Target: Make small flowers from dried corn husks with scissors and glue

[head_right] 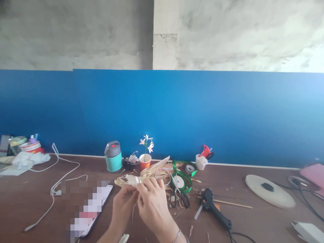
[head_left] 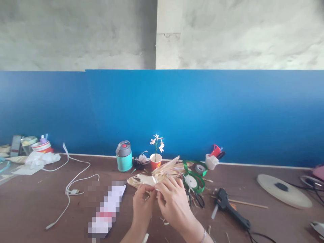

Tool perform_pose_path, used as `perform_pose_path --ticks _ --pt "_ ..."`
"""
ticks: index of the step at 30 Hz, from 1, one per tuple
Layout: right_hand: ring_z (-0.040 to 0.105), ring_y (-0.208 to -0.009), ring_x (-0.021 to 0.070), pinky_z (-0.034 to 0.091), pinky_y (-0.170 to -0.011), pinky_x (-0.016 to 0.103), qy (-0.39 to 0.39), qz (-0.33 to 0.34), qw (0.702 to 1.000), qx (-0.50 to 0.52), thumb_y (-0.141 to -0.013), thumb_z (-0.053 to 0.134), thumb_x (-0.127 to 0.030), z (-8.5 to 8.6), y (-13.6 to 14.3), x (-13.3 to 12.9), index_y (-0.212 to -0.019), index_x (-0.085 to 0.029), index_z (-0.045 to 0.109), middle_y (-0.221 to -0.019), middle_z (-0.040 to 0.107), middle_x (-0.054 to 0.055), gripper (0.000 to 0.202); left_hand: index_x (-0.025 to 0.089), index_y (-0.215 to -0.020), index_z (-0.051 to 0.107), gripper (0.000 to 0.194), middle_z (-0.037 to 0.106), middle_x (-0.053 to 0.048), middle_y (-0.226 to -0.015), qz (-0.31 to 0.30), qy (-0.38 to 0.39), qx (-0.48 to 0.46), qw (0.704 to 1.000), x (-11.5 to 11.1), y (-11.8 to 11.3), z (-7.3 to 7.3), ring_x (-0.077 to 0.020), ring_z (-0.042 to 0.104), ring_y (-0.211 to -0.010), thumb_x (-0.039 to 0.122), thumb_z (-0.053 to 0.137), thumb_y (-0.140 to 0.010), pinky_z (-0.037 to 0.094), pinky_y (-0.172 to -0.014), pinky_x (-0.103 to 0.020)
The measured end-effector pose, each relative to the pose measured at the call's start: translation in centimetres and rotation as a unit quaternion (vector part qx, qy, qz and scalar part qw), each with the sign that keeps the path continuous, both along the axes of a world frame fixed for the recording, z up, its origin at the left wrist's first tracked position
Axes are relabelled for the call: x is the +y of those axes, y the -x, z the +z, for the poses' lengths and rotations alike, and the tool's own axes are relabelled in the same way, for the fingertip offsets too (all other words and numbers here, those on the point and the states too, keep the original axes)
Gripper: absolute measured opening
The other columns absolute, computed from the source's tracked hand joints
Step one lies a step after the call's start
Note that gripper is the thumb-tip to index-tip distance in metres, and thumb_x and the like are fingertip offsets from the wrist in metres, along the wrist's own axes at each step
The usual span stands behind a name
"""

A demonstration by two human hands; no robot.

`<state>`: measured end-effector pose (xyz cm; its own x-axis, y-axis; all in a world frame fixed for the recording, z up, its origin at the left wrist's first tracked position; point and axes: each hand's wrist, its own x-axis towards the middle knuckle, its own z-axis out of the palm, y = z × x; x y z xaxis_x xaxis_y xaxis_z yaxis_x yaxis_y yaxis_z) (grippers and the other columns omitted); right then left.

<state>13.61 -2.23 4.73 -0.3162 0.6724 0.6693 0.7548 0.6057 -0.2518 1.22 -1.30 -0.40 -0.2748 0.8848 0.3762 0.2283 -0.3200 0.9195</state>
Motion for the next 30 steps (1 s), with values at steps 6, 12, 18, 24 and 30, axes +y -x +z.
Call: perform_pose_path --ticks 6,12,18,24,30 --pt "0.050 -0.084 0.0195 0.029 -0.076 0.034 0.009 0.029 0.998 -0.054 -0.081 0.051 -0.008 -0.3 -0.3 0.2 -0.087 -0.022 0.057 -0.087 0.060 0.002 0.017 0.017 -0.062 0.063 0.023 0.064 -0.001 -0.060 -0.018 0.062 -0.029 0.998 0.2 -0.1 -0.1 -0.0176 0.057 -0.059 0.038 0.061 -0.072 0.045 -0.058 -0.027" --pt "0.051 -0.084 0.0197 0.030 -0.075 0.034 -0.002 0.058 0.998 -0.019 -0.082 0.053 -0.008 -0.9 -0.6 0.9 -0.082 -0.020 0.059 -0.084 0.063 0.002 0.013 0.017 -0.060 0.063 0.021 0.063 -0.001 -0.060 -0.055 0.080 -0.068 0.993 0.1 -0.2 0.6 -0.0191 0.057 -0.064 0.036 0.064 -0.068 0.044 -0.063 -0.027" --pt "0.051 -0.084 0.0200 0.030 -0.077 0.034 -0.006 0.067 0.997 0.026 -0.079 0.055 -0.005 -0.8 -1.2 1.3 -0.081 -0.020 0.061 -0.081 0.065 0.002 0.016 0.015 -0.063 0.066 0.026 0.061 0.000 -0.059 -0.164 0.083 -0.207 0.961 -0.4 -0.6 1.6 -0.0144 0.053 -0.060 0.039 0.067 -0.071 0.042 -0.062 -0.024" --pt "0.052 -0.082 0.0197 0.031 -0.076 0.035 -0.001 0.080 0.996 0.037 -0.079 0.053 -0.004 -0.3 -1.2 1.2 -0.082 -0.020 0.061 -0.081 0.065 0.001 0.019 0.013 -0.061 0.064 0.025 0.062 0.000 -0.058 -0.203 0.104 -0.301 0.926 -0.4 -0.8 2.1 -0.0124 0.052 -0.059 0.036 0.073 -0.068 0.041 -0.062 -0.023" --pt "0.051 -0.084 0.0203 0.033 -0.079 0.037 -0.002 0.078 0.995 0.061 -0.079 0.053 -0.005 0.0 -1.1 1.2 -0.079 -0.019 0.057 -0.085 0.062 0.003 0.015 0.013 -0.062 0.062 0.022 0.064 0.000 -0.061 -0.216 0.088 -0.341 0.911 -0.3 -0.8 1.8 -0.0123 0.054 -0.061 0.031 0.072 -0.071 0.041 -0.065 -0.024"
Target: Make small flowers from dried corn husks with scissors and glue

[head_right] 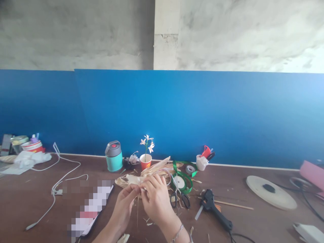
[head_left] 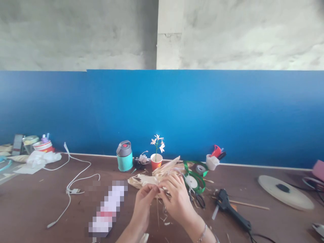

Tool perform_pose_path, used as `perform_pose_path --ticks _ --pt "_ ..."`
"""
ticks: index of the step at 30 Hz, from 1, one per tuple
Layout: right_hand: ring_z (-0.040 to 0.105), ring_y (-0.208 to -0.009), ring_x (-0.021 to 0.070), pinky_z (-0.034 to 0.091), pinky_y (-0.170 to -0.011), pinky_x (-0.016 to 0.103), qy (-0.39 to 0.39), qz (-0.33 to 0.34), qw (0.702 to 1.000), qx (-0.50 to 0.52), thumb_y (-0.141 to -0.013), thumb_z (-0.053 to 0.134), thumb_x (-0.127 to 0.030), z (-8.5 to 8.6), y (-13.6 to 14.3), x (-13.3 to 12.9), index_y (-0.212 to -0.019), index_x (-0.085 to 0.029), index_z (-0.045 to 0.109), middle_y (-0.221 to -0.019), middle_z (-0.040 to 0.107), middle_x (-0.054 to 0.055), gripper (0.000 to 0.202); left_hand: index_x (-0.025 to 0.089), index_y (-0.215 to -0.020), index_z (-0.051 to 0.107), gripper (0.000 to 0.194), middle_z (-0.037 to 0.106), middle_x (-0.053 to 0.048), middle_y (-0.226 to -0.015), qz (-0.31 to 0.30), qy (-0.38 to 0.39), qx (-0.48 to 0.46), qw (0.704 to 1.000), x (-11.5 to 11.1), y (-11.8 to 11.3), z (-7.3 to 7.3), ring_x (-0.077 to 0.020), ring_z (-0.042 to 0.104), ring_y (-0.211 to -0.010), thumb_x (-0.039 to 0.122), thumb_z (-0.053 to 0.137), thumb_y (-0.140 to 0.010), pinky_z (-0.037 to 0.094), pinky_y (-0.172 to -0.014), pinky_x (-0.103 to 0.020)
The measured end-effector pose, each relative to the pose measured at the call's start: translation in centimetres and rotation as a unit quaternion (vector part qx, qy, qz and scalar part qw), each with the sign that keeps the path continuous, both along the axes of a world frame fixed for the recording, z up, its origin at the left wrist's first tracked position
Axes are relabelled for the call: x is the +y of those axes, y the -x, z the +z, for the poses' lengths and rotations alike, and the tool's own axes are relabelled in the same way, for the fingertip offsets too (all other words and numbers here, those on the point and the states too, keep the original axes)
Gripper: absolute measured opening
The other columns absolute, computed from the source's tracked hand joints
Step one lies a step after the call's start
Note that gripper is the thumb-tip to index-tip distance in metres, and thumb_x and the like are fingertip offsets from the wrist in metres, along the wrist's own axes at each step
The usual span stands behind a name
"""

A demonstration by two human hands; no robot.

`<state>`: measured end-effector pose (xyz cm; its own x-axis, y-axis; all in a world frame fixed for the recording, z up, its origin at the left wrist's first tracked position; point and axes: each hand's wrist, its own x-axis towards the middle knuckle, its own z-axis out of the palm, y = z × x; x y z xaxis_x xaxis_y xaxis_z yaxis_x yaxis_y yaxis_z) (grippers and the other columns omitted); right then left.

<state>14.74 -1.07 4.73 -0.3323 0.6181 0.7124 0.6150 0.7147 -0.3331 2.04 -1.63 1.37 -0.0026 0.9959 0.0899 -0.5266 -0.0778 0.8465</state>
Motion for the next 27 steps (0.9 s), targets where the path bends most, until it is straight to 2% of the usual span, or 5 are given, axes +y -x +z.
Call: perform_pose_path --ticks 6,11,15,21,27 --pt "0.051 -0.086 0.0201 0.035 -0.081 0.038 -0.004 0.006 1.000 0.019 -0.078 0.055 -0.005 -0.3 -0.1 0.1 -0.078 -0.019 0.056 -0.088 0.059 0.003 0.015 0.015 -0.064 0.065 0.017 0.066 0.000 -0.064 -0.011 -0.015 -0.021 1.000 0.4 0.5 -0.5 -0.0122 0.057 -0.065 0.028 0.074 -0.070 0.044 -0.066 -0.023" --pt "0.051 -0.086 0.0200 0.036 -0.080 0.038 -0.018 0.016 0.999 0.021 -0.080 0.054 -0.006 -0.2 -0.3 0.0 -0.082 -0.020 0.057 -0.089 0.058 0.004 0.014 0.014 -0.069 0.069 0.014 0.069 -0.002 -0.070 -0.007 -0.037 0.018 0.999 0.3 0.8 -0.5 -0.0148 0.059 -0.071 0.027 0.073 -0.071 0.045 -0.072 -0.026" --pt "0.050 -0.083 0.0195 0.036 -0.078 0.038 -0.042 0.021 0.999 0.006 -0.083 0.052 -0.007 0.0 -0.4 -0.2 -0.084 -0.020 0.058 -0.086 0.058 0.004 0.014 0.015 -0.069 0.069 0.013 0.068 -0.001 -0.069 -0.011 -0.038 0.028 0.999 0.4 1.2 -0.5 -0.0139 0.058 -0.069 0.026 0.075 -0.069 0.044 -0.070 -0.024" --pt "0.051 -0.081 0.0191 0.037 -0.077 0.037 -0.045 0.033 0.998 0.009 -0.083 0.052 -0.008 0.1 -0.4 -0.4 -0.084 -0.021 0.059 -0.084 0.059 0.004 0.015 0.016 -0.069 0.068 0.012 0.068 -0.001 -0.071 -0.050 -0.028 0.000 0.998 0.5 1.5 -0.1 -0.0131 0.057 -0.071 0.024 0.076 -0.068 0.041 -0.071 -0.024" --pt "0.053 -0.082 0.0186 0.038 -0.079 0.036 -0.027 0.039 0.998 0.038 -0.080 0.054 -0.006 0.1 -0.2 -0.4 -0.080 -0.020 0.058 -0.083 0.059 0.002 0.015 0.016 -0.065 0.063 0.018 0.065 0.000 -0.067 -0.056 -0.018 -0.008 0.998 0.1 1.4 0.4 -0.0124 0.055 -0.065 0.025 0.078 -0.066 0.040 -0.066 -0.023"
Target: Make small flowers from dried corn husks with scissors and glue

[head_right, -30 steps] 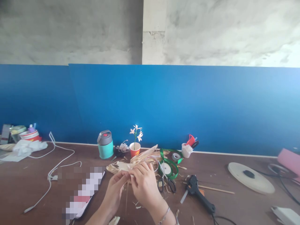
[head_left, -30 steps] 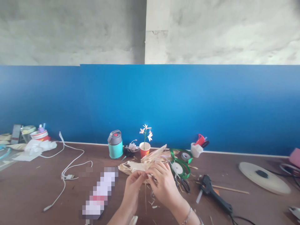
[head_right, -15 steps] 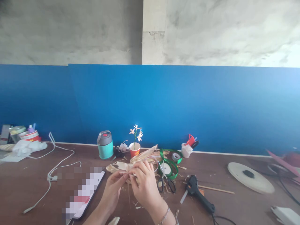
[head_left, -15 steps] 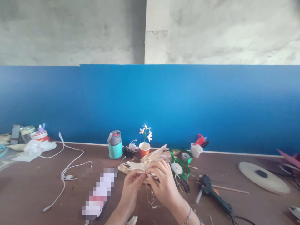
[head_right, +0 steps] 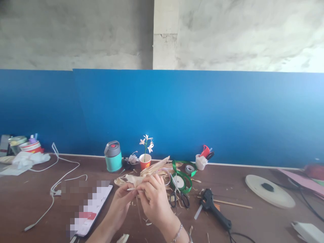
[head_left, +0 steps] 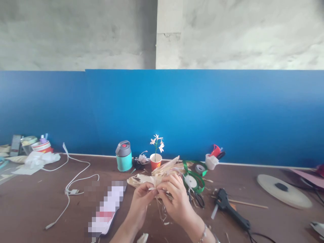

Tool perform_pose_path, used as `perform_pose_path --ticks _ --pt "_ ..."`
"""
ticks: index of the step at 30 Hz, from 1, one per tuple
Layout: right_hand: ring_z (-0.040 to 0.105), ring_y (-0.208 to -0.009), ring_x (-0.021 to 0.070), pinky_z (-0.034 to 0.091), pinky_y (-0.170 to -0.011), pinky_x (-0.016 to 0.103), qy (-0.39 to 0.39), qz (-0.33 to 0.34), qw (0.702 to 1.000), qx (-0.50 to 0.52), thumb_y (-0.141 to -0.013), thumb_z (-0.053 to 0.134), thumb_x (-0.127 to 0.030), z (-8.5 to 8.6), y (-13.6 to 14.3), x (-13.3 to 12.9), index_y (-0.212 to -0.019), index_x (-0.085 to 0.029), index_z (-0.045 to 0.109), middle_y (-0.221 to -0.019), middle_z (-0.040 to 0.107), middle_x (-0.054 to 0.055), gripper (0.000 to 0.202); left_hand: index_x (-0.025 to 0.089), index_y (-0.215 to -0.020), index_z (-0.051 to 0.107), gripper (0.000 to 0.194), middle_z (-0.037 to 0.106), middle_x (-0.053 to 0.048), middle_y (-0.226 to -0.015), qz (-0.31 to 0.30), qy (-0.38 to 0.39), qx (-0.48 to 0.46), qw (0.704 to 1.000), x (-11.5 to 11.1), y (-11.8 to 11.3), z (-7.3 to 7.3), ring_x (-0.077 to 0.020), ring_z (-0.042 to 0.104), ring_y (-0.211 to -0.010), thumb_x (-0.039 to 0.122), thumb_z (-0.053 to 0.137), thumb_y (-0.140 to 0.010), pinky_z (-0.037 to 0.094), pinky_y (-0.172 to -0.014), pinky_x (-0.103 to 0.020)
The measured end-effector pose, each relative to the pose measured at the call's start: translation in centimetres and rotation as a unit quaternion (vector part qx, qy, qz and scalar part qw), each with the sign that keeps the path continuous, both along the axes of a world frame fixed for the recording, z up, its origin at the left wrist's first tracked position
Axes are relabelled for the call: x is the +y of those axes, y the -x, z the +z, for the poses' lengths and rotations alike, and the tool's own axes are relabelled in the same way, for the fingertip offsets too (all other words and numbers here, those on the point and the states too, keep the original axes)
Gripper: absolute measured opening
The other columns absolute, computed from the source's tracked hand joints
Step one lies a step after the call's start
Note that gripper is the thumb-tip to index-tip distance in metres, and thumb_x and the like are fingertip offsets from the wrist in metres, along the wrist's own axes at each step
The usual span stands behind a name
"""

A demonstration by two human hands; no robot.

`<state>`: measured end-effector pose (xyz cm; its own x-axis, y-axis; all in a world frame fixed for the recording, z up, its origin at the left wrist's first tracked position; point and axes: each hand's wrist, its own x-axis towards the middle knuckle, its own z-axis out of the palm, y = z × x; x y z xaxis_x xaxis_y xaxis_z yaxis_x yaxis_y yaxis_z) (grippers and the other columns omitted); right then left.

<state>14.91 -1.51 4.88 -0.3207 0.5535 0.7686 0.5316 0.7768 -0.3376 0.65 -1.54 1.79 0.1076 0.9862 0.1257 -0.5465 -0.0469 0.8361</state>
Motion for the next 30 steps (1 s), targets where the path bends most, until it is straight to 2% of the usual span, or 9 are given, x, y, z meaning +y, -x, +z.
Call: perform_pose_path --ticks 5,9,13,15,18,21,23,26,30 --pt "0.054 -0.082 0.0190 0.039 -0.079 0.036 0.010 0.008 1.000 0.013 -0.081 0.053 -0.007 0.1 0.0 -0.1 -0.079 -0.021 0.059 -0.083 0.060 0.002 0.015 0.015 -0.063 0.059 0.022 0.063 0.000 -0.066 0.014 -0.016 0.029 0.999 -0.2 0.2 0.4 -0.0132 0.054 -0.065 0.028 0.077 -0.065 0.040 -0.065 -0.024" --pt "0.054 -0.084 0.0195 0.039 -0.080 0.036 0.027 0.042 0.998 0.029 -0.081 0.050 -0.008 0.1 -0.2 -0.2 -0.085 -0.022 0.059 -0.086 0.060 0.003 0.017 0.015 -0.064 0.059 0.023 0.063 -0.001 -0.067 0.041 -0.028 0.061 0.997 -0.2 0.4 0.4 -0.0144 0.055 -0.064 0.030 0.076 -0.066 0.041 -0.064 -0.025" --pt "0.052 -0.087 0.0206 0.038 -0.084 0.036 0.101 0.059 0.986 0.120 -0.075 0.048 -0.011 0.4 -0.2 -0.3 -0.090 -0.021 0.056 -0.089 0.060 0.004 0.019 0.016 -0.068 0.061 0.020 0.064 -0.003 -0.071 0.097 -0.052 0.110 0.988 -0.3 0.6 0.5 -0.0169 0.057 -0.068 0.031 0.074 -0.068 0.042 -0.065 -0.026" --pt "0.052 -0.081 0.0197 0.040 -0.076 0.032 0.214 0.054 0.956 0.191 -0.077 0.049 -0.020 0.9 -0.1 -0.3 -0.082 -0.020 0.056 -0.082 0.059 0.003 0.009 0.016 -0.069 0.062 0.017 0.064 -0.003 -0.074 0.130 -0.097 0.152 0.975 -0.4 0.7 0.7 -0.0180 0.058 -0.072 0.031 0.072 -0.070 0.043 -0.068 -0.027" --pt "0.051 -0.068 0.0166 0.039 -0.063 0.027 0.426 0.087 0.859 0.271 -0.077 0.052 -0.036 1.6 0.2 -0.3 -0.067 -0.018 0.056 -0.066 0.055 0.001 0.021 0.017 -0.069 0.063 0.013 0.063 -0.004 -0.075 0.164 -0.173 0.221 0.946 -0.6 0.9 0.8 -0.0188 0.057 -0.073 0.029 0.068 -0.074 0.043 -0.070 -0.027" --pt "0.051 -0.063 0.0138 0.038 -0.062 0.024 0.534 0.135 0.776 0.306 -0.066 0.064 -0.036 2.0 0.5 -0.4 -0.062 -0.016 0.057 -0.060 0.055 0.000 0.022 0.018 -0.070 0.064 0.010 0.063 -0.004 -0.074 0.176 -0.220 0.259 0.924 -0.6 1.0 0.8 -0.0193 0.058 -0.074 0.026 0.065 -0.076 0.044 -0.070 -0.027" --pt "0.050 -0.060 0.0117 0.036 -0.061 0.023 0.558 0.141 0.752 0.321 -0.060 0.069 -0.032 2.0 0.6 -0.4 -0.061 -0.015 0.058 -0.059 0.056 0.000 0.021 0.018 -0.069 0.065 0.010 0.063 -0.004 -0.074 0.176 -0.238 0.272 0.915 -0.6 0.9 0.6 -0.0194 0.058 -0.074 0.025 0.064 -0.077 0.044 -0.070 -0.028" --pt "0.045 -0.053 0.0084 0.031 -0.053 0.021 0.576 0.127 0.735 0.335 -0.056 0.070 -0.029 2.0 0.5 -0.3 -0.062 -0.015 0.059 -0.055 0.054 -0.003 0.019 0.019 -0.069 0.065 0.010 0.062 -0.004 -0.072 0.180 -0.246 0.288 0.908 -0.5 0.8 0.3 -0.0195 0.057 -0.073 0.024 0.063 -0.077 0.045 -0.071 -0.029" --pt "0.039 -0.047 0.0063 0.023 -0.048 0.020 0.583 0.111 0.738 0.320 -0.056 0.069 -0.028 2.1 0.2 -0.2 -0.059 -0.015 0.057 -0.050 0.051 -0.004 0.018 0.020 -0.068 0.065 0.010 0.063 -0.004 -0.072 0.188 -0.252 0.300 0.901 -0.3 0.7 0.1 -0.0197 0.058 -0.073 0.023 0.063 -0.077 0.045 -0.071 -0.029"
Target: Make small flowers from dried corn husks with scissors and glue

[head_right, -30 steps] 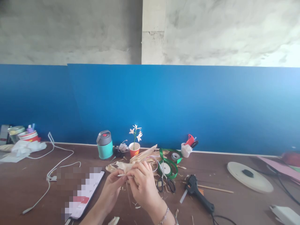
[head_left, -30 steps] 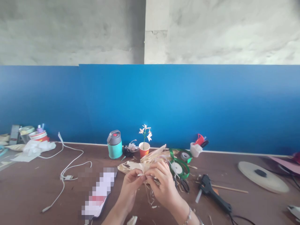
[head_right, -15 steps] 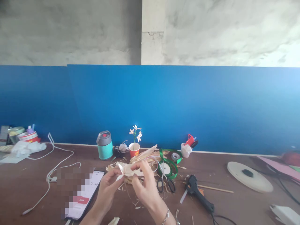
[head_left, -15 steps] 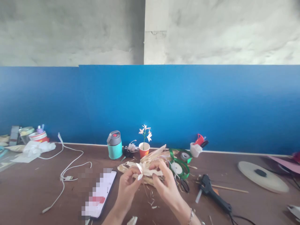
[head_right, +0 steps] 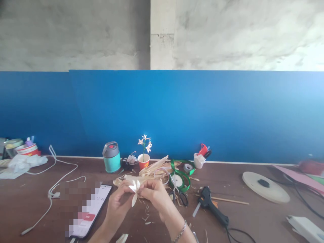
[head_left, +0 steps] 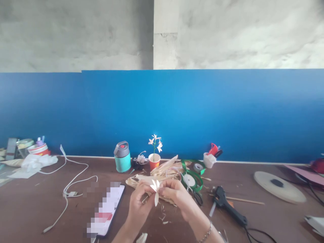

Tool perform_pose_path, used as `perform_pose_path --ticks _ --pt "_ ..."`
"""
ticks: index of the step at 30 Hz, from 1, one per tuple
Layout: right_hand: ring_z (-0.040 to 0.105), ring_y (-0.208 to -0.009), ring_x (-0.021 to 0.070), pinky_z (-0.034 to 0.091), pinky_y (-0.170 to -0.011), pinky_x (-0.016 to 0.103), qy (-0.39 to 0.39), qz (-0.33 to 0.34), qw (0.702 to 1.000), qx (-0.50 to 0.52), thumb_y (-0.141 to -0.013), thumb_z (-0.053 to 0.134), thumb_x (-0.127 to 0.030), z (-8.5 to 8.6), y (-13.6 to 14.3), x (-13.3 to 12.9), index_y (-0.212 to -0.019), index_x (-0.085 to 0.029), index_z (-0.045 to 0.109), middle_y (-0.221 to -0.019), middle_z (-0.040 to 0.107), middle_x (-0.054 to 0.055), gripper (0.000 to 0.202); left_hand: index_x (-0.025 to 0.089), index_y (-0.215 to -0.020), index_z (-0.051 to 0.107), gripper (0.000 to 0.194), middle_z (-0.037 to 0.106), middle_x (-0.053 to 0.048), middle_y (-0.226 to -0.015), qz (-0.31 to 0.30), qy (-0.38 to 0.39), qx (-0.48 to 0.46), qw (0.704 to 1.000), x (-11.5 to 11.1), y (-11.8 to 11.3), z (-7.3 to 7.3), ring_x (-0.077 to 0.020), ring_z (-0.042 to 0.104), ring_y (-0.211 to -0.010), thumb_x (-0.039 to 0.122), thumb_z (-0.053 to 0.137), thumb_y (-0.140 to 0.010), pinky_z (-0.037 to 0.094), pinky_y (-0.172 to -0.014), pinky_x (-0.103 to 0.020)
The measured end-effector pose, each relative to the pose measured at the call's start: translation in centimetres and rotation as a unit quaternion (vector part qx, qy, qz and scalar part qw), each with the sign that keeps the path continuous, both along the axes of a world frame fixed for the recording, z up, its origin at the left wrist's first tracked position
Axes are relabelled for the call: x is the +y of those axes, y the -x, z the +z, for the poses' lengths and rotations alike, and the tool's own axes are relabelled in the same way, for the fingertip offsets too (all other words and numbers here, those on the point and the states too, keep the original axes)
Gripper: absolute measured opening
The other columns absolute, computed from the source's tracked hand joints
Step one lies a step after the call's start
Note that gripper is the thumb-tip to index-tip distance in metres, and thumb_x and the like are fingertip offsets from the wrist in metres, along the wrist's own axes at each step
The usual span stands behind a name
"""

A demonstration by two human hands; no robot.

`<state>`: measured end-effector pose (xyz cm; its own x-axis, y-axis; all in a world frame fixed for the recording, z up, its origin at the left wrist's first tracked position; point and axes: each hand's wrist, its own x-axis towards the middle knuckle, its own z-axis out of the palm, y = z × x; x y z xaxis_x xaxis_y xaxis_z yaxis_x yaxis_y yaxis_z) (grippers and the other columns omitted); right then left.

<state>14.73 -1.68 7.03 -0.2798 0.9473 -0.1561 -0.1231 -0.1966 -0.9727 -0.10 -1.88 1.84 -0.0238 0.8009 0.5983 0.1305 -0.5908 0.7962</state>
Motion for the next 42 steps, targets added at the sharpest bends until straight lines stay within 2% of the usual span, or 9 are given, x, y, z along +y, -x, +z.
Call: perform_pose_path --ticks 5,9,12,15,18,24,34,42 --pt "0.035 -0.043 0.0061 0.024 -0.045 0.021 -0.007 -0.002 1.000 -0.026 -0.057 0.065 -0.028 0.3 -0.1 0.1 -0.055 -0.016 0.057 -0.045 0.047 -0.005 0.015 0.020 -0.064 0.064 0.011 0.064 -0.004 -0.072 0.012 0.008 0.008 1.000 0.3 0.0 -0.2 -0.0206 0.059 -0.073 0.026 0.068 -0.072 0.046 -0.070 -0.029" --pt "0.040 -0.047 0.0073 0.029 -0.048 0.021 -0.020 -0.015 0.999 -0.038 -0.056 0.063 -0.024 0.3 -0.1 0.0 -0.055 -0.016 0.059 -0.048 0.050 -0.004 0.010 0.019 -0.067 0.065 0.009 0.062 -0.003 -0.072 0.013 0.014 0.015 1.000 0.4 0.0 -0.5 -0.0201 0.059 -0.072 0.025 0.066 -0.074 0.045 -0.069 -0.028" --pt "0.039 -0.047 0.0066 0.028 -0.048 0.021 -0.022 -0.021 0.998 -0.047 -0.057 0.062 -0.023 0.1 -0.1 0.1 -0.055 -0.015 0.059 -0.048 0.049 -0.005 0.009 0.019 -0.066 0.064 0.011 0.061 -0.003 -0.071 0.008 0.023 0.010 1.000 0.4 0.0 -0.5 -0.0193 0.058 -0.071 0.025 0.065 -0.075 0.045 -0.068 -0.027" --pt "0.035 -0.045 0.0056 0.025 -0.047 0.020 -0.014 -0.016 0.999 -0.039 -0.058 0.062 -0.024 -0.1 0.0 0.2 -0.055 -0.015 0.059 -0.046 0.047 -0.005 0.009 0.019 -0.065 0.064 0.012 0.062 -0.003 -0.073 0.003 0.041 -0.003 0.999 0.4 0.0 -0.5 -0.0196 0.058 -0.072 0.027 0.066 -0.074 0.045 -0.069 -0.027" --pt "0.039 -0.048 0.0068 0.028 -0.050 0.021 -0.008 -0.014 1.000 -0.018 -0.056 0.063 -0.024 -0.2 0.1 0.2 -0.055 -0.015 0.060 -0.049 0.051 -0.004 0.010 0.019 -0.065 0.064 0.013 0.063 -0.003 -0.073 -0.004 0.053 -0.018 0.998 0.4 0.0 -0.3 -0.0199 0.058 -0.072 0.029 0.068 -0.072 0.046 -0.070 -0.027" --pt "0.044 -0.052 0.0086 0.028 -0.052 0.021 0.004 -0.012 1.000 -0.016 -0.058 0.064 -0.025 -0.3 0.1 0.2 -0.056 -0.014 0.064 -0.053 0.057 -0.001 0.011 0.020 -0.062 0.063 0.015 0.062 -0.003 -0.072 -0.006 0.038 -0.019 0.999 0.3 -0.1 0.1 -0.0189 0.057 -0.071 0.028 0.067 -0.073 0.045 -0.069 -0.026" --pt "0.047 -0.053 0.0104 0.030 -0.053 0.023 0.028 -0.016 0.999 0.009 -0.059 0.066 -0.025 -0.7 0.1 0.2 -0.054 -0.016 0.067 -0.055 0.061 0.000 0.010 0.021 -0.065 0.065 0.013 0.064 -0.004 -0.073 0.037 -0.014 0.042 0.998 0.5 0.3 -0.3 -0.0203 0.059 -0.074 0.026 0.063 -0.078 0.044 -0.072 -0.029" --pt "0.043 -0.050 0.0087 0.029 -0.051 0.022 0.019 -0.018 1.000 -0.001 -0.060 0.065 -0.025 -1.0 0.1 0.4 -0.055 -0.016 0.065 -0.054 0.060 -0.002 0.009 0.020 -0.063 0.061 0.012 0.064 -0.003 -0.073 0.031 0.009 0.022 0.999 0.6 0.0 -0.6 -0.0189 0.059 -0.072 0.023 0.065 -0.074 0.044 -0.069 -0.027"
